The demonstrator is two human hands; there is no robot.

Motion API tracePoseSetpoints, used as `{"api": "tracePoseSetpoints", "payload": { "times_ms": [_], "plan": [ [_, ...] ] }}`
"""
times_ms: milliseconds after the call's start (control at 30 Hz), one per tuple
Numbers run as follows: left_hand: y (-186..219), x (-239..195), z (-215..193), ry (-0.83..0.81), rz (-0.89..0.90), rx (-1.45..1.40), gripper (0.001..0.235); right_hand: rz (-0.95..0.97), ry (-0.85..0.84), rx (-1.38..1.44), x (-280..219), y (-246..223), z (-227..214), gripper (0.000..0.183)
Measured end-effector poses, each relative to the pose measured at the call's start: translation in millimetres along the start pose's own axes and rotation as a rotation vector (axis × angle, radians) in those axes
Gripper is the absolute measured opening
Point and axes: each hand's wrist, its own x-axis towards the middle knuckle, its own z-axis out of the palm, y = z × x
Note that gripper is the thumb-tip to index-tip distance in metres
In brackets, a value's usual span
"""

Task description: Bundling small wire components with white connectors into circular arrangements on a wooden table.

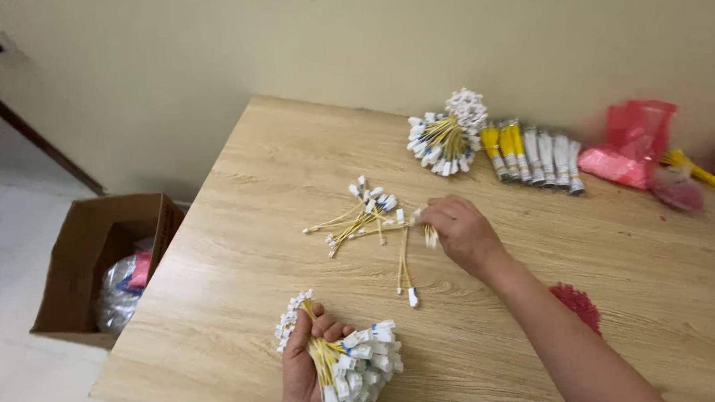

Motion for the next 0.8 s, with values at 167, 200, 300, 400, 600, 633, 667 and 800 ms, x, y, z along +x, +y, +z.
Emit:
{"api": "tracePoseSetpoints", "payload": {
  "times_ms": [167, 200, 300, 400, 600, 633, 667, 800],
  "plan": [
    [-1, 1, 2, -0.030, -0.015, 0.016, 0.027, 0.442, 0.132, 0.500, 10, -46, -65, 0.021],
    [-1, 0, 1, -0.056, -0.020, 0.012, 0.026, 0.512, 0.153, 0.609, 10, -49, -69, 0.019],
    [-1, 1, 0, -0.070, -0.010, 0.024, 0.025, 0.670, 0.083, 0.603, 18, -66, -86, 0.023],
    [0, 3, -1, -0.046, 0.006, 0.047, 0.026, 0.701, -0.086, 0.363, 15, -51, -62, 0.030],
    [0, 2, 4, -0.050, -0.007, 0.037, 0.024, 0.749, -0.607, 0.082, 13, -66, -53, 0.020],
    [-1, 2, 4, -0.048, -0.009, 0.042, 0.024, 0.759, -0.675, -0.003, 9, -68, -53, 0.029],
    [-1, 2, 3, -0.046, -0.012, 0.037, 0.024, 0.763, -0.679, -0.006, 2, -76, -61, 0.029],
    [-3, 3, 5, 0.014, 0.024, 0.081, 0.026, 1.002, -0.806, -0.103, -39, -84, -61, 0.032]
  ]
}}
